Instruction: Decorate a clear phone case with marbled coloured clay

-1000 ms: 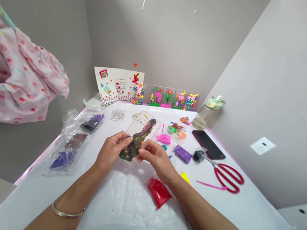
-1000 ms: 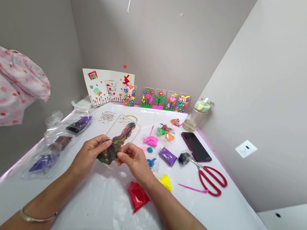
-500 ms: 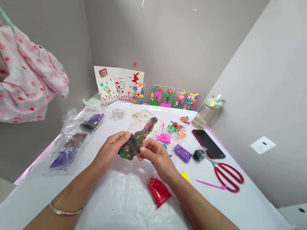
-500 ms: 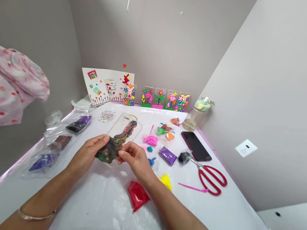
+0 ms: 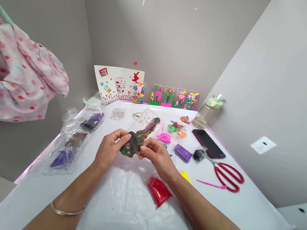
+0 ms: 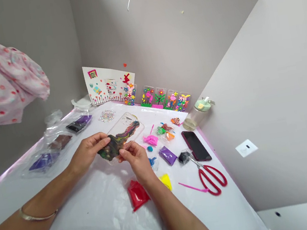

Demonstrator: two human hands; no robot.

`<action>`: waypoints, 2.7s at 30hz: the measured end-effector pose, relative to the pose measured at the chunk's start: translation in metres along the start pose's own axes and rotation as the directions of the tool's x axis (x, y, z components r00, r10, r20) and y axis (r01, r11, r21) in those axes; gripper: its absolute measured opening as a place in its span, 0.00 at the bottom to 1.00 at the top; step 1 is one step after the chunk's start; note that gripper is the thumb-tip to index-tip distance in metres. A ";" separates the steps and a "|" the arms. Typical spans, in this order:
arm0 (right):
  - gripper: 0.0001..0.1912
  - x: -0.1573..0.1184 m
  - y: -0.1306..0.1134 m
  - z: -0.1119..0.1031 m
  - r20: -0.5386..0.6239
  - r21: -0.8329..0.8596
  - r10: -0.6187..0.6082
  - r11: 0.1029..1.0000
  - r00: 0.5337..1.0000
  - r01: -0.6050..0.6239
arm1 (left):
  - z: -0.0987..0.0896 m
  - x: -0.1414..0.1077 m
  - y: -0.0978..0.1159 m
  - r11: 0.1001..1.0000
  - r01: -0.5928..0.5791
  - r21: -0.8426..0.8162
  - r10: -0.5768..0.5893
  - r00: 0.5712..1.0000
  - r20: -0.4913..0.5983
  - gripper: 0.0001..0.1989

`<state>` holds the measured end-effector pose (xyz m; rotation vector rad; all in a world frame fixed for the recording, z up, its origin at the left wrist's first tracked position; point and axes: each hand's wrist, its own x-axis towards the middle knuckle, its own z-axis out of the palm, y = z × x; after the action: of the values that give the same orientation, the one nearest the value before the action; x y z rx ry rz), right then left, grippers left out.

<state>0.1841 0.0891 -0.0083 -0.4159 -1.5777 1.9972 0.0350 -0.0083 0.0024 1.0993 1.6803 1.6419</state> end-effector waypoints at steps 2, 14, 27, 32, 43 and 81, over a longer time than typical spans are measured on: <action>0.12 0.000 0.000 0.001 0.000 0.004 0.003 1.000 1.000 -0.003 | 0.001 0.000 -0.001 0.999 0.016 -0.034 -0.016 1.000 0.001 0.13; 0.13 -0.001 -0.003 0.001 -0.016 0.066 0.026 0.998 1.000 -0.025 | 0.005 -0.001 0.011 0.986 0.040 -0.160 -0.037 0.999 0.019 0.18; 0.14 0.000 0.000 0.001 -0.005 0.042 0.051 0.998 0.999 -0.051 | 0.005 -0.002 0.005 1.000 0.019 0.013 -0.019 0.999 -0.035 0.16; 0.14 -0.001 -0.004 0.001 -0.016 0.090 0.053 0.995 0.998 -0.051 | 0.003 0.000 0.008 0.973 0.066 -0.221 -0.058 0.997 0.044 0.21; 0.14 -0.001 -0.008 0.000 -0.026 0.130 0.060 0.990 0.998 -0.056 | -0.005 0.002 0.015 0.896 0.153 -0.416 -0.089 0.982 0.169 0.09; 0.11 -0.001 -0.002 0.001 -0.006 0.026 0.035 0.999 0.999 -0.035 | 0.001 0.000 0.007 0.989 -0.060 0.137 0.060 0.998 0.002 0.18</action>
<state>0.1849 0.0876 -0.0065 -0.4418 -1.5490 2.0384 0.0368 -0.0081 0.0092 1.2249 1.8002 1.5836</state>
